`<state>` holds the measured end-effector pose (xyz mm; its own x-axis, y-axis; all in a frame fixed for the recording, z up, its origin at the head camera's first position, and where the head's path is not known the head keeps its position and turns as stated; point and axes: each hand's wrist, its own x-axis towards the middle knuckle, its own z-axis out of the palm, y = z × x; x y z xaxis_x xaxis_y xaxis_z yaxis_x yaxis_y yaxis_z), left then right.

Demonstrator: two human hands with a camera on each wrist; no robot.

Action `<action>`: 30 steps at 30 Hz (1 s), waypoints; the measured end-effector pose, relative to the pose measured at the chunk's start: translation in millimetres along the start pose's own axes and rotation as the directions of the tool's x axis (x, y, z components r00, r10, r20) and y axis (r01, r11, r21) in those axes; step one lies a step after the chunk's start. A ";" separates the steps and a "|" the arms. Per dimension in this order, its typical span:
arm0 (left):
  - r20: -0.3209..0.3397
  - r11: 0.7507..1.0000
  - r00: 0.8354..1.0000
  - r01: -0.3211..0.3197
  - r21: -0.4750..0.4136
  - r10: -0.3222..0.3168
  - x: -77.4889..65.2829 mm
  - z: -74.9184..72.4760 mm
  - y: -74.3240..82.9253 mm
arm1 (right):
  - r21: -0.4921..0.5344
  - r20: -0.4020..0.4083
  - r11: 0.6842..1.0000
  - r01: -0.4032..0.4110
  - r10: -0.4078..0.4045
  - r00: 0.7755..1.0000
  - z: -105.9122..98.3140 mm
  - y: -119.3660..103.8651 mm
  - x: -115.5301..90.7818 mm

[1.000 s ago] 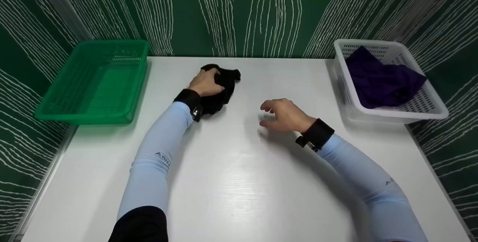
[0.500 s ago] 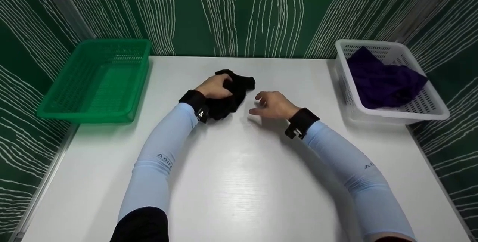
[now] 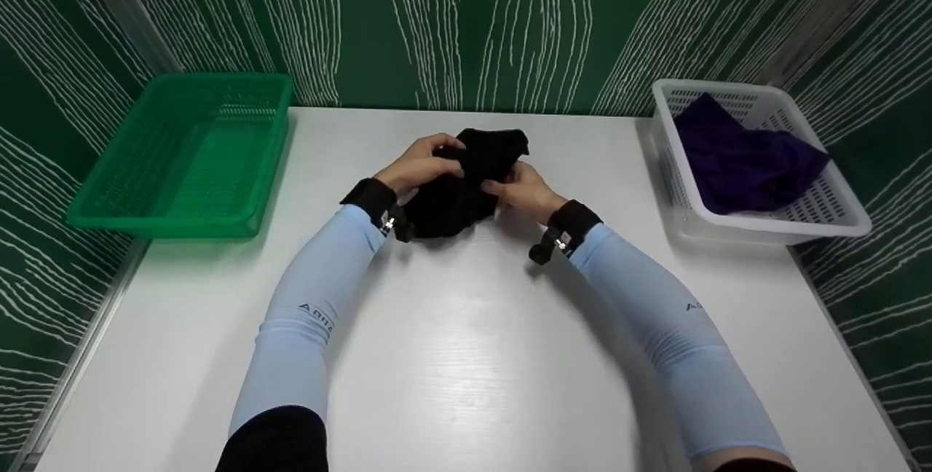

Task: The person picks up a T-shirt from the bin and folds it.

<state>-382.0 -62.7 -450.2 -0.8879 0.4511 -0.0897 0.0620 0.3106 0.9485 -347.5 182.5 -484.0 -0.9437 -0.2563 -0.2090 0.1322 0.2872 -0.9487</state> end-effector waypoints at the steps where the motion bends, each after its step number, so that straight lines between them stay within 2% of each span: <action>1: -0.015 1.000 1.000 -0.007 -0.002 0.007 0.3 0.2 0.1 | 0.034 -0.020 0.999 0.016 -0.016 1.000 0.0 0.9 0.4; 4: -0.086 0.997 0.994 -0.062 0.051 0.067 2.2 -3.0 -0.9 | 0.091 -0.077 0.994 0.066 -0.059 0.995 -4.0 -0.4 -1.2; 8: -0.188 0.985 0.969 -0.145 0.090 0.159 0.6 -17.9 -3.0 | 0.073 -0.163 0.988 0.134 -0.121 0.979 -21.0 -7.7 -4.3; 10: -0.235 0.981 0.953 -0.177 0.082 0.192 -2.6 -28.0 -3.6 | 0.044 -0.223 0.984 0.173 -0.159 0.962 -33.4 -11.8 -5.1; 12: -0.272 0.974 0.936 -0.208 0.084 0.223 -6.5 -38.2 -4.3 | 0.014 -0.296 0.975 0.222 -0.208 0.932 -46.6 -16.9 -5.1; 14: -0.302 0.967 0.919 -0.234 0.098 0.253 -10.4 -47.5 -4.5 | -0.020 -0.386 0.958 0.286 -0.271 0.882 -58.3 -22.7 -4.9; 17: -0.336 0.948 0.889 -0.268 0.173 0.312 -17.0 -57.7 -1.9 | -0.091 -0.517 0.917 0.388 -0.376 0.769 -71.6 -31.6 -4.0; 19: -0.366 0.918 0.850 -0.300 0.258 0.380 -20.7 -61.9 1.5 | -0.159 -0.576 0.892 0.424 -0.432 0.694 -76.3 -36.9 -5.0; 20: -0.382 0.900 0.826 -0.313 0.304 0.416 -22.5 -63.4 3.7 | -0.188 -0.594 0.882 0.432 -0.453 0.665 -77.7 -38.5 -5.4; 21: -0.396 0.883 0.804 -0.318 0.345 0.444 -24.2 -64.6 5.9 | -0.220 -0.602 0.875 0.432 -0.470 0.645 -78.3 -39.3 -6.2; 22: -0.403 0.868 0.788 -0.318 0.381 0.466 -26.0 -65.4 8.0 | -0.250 -0.599 0.871 0.423 -0.482 0.639 -78.6 -39.1 -7.3; 23: -0.399 0.856 0.780 -0.319 0.407 0.481 -27.3 -65.8 9.8 | -0.269 -0.585 0.868 0.417 -0.491 0.646 -78.4 -37.9 -8.3; 24: -0.388 0.850 0.785 -0.314 0.423 0.483 -28.7 -65.7 11.3 | -0.291 -0.560 0.867 0.405 -0.498 0.662 -77.8 -35.9 -9.7; 25: -0.366 0.849 0.802 -0.300 0.435 0.472 -29.6 -64.9 12.4 | -0.315 -0.525 0.865 0.391 -0.502 0.688 -76.5 -33.5 -11.5; 27: -0.293 0.849 0.856 -0.268 0.455 0.427 -30.8 -60.7 13.2 | -0.354 -0.410 0.857 0.374 -0.502 0.762 -73.1 -27.1 -14.9; 28: -0.247 0.847 0.883 -0.252 0.467 0.399 -31.1 -57.3 13.4 | -0.365 -0.336 0.853 0.373 -0.494 0.802 -71.1 -23.9 -16.1; 30: -0.157 0.832 0.925 -0.226 0.506 0.347 -29.7 -48.3 13.2 | -0.396 -0.174 0.841 0.369 -0.464 0.869 -65.7 -19.7 -19.5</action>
<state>-376.8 -112.4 -420.3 -0.8711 0.3938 0.2936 0.4832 0.5797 0.6561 -351.6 242.5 -445.6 -0.9340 -0.1950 0.2995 -0.3573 0.5123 -0.7809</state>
